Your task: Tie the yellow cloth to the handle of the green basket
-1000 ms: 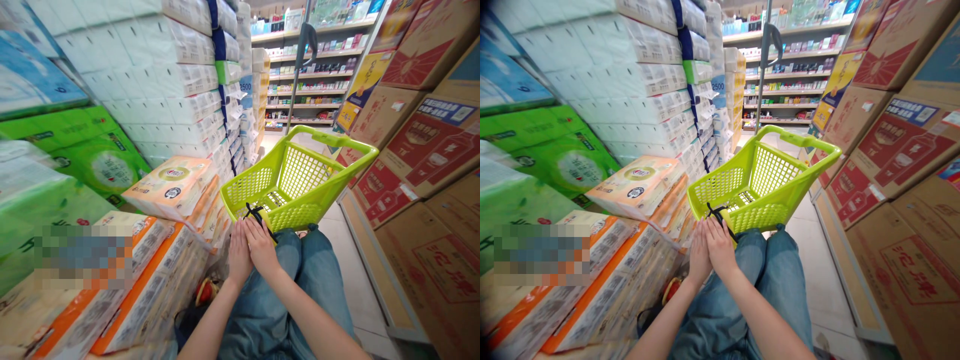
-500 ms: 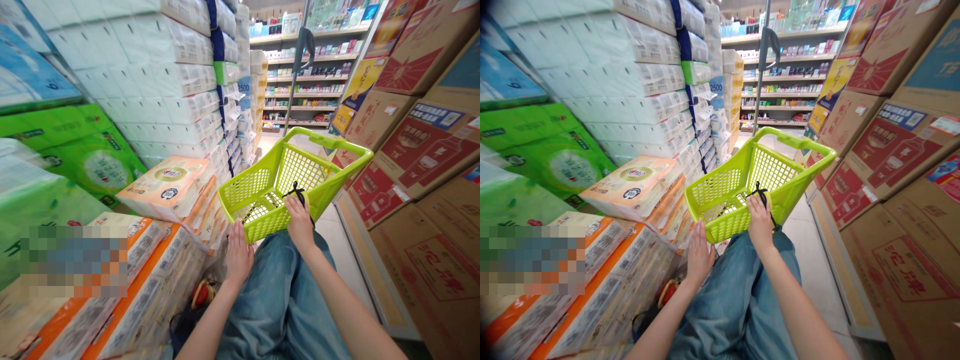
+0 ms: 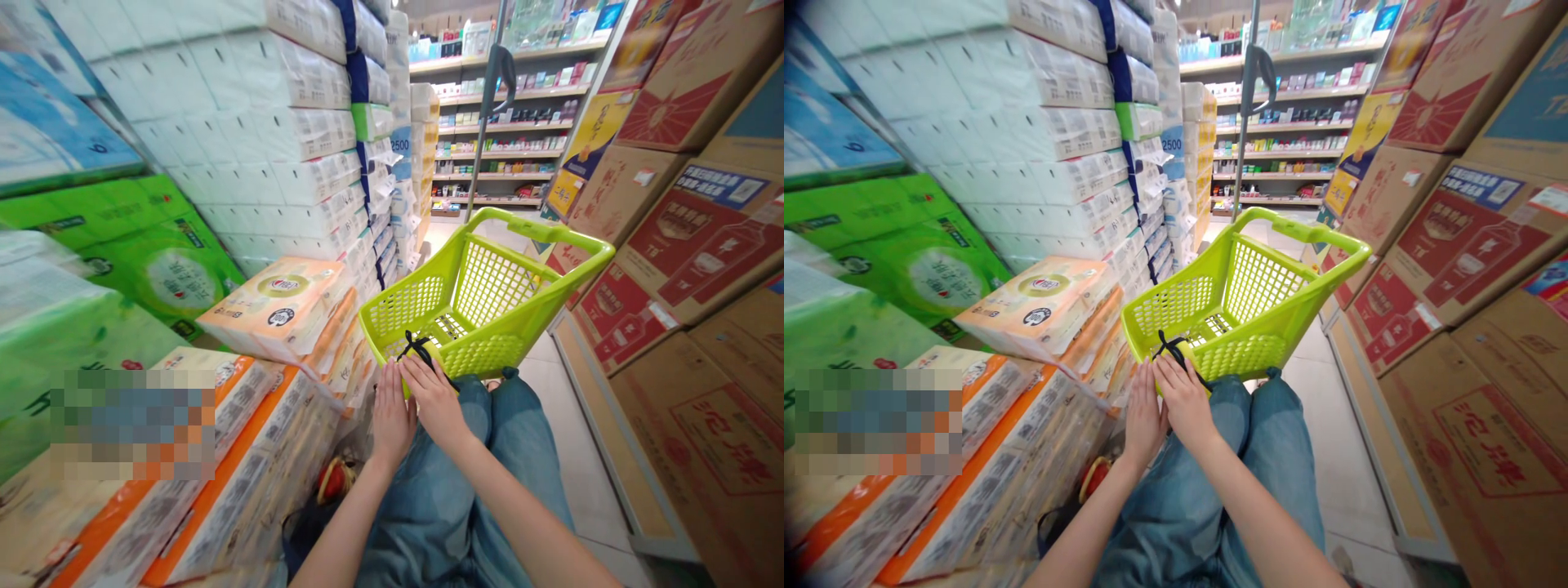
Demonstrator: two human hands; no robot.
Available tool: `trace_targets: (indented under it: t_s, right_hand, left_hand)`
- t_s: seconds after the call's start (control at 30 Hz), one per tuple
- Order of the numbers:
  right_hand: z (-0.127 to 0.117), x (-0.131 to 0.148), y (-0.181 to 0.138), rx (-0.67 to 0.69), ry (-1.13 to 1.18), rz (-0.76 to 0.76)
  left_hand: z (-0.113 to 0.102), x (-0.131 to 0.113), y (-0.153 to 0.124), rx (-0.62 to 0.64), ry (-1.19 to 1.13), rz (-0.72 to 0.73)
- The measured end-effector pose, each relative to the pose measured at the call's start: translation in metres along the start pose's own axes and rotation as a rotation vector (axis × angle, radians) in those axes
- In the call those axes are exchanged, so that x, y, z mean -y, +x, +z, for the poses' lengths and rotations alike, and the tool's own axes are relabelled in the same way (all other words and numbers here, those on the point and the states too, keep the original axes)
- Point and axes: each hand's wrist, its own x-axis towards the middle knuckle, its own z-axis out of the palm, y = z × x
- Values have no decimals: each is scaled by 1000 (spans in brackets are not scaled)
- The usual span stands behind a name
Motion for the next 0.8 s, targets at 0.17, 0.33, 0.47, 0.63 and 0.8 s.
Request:
trace_targets:
  t_s: [0.17, 0.33, 0.47, 0.63, 0.8]
  right_hand:
    - [-30, -61, -12, -25, -43, -6]
    - [-64, -127, -6, -138, -136, 204]
    - [-54, -100, 9, -151, -182, 349]
    - [-7, -5, 16, -33, -98, 180]
    - [8, 19, 9, -16, -28, 71]
  left_hand:
    - [2, 0, -1, -9, -49, -19]
    - [-2, -2, 0, -1, -81, -26]
    - [-3, -2, 0, -2, -91, -32]
    - [-1, 2, -1, 9, -90, -11]
    - [-3, 5, -1, 46, -97, 3]
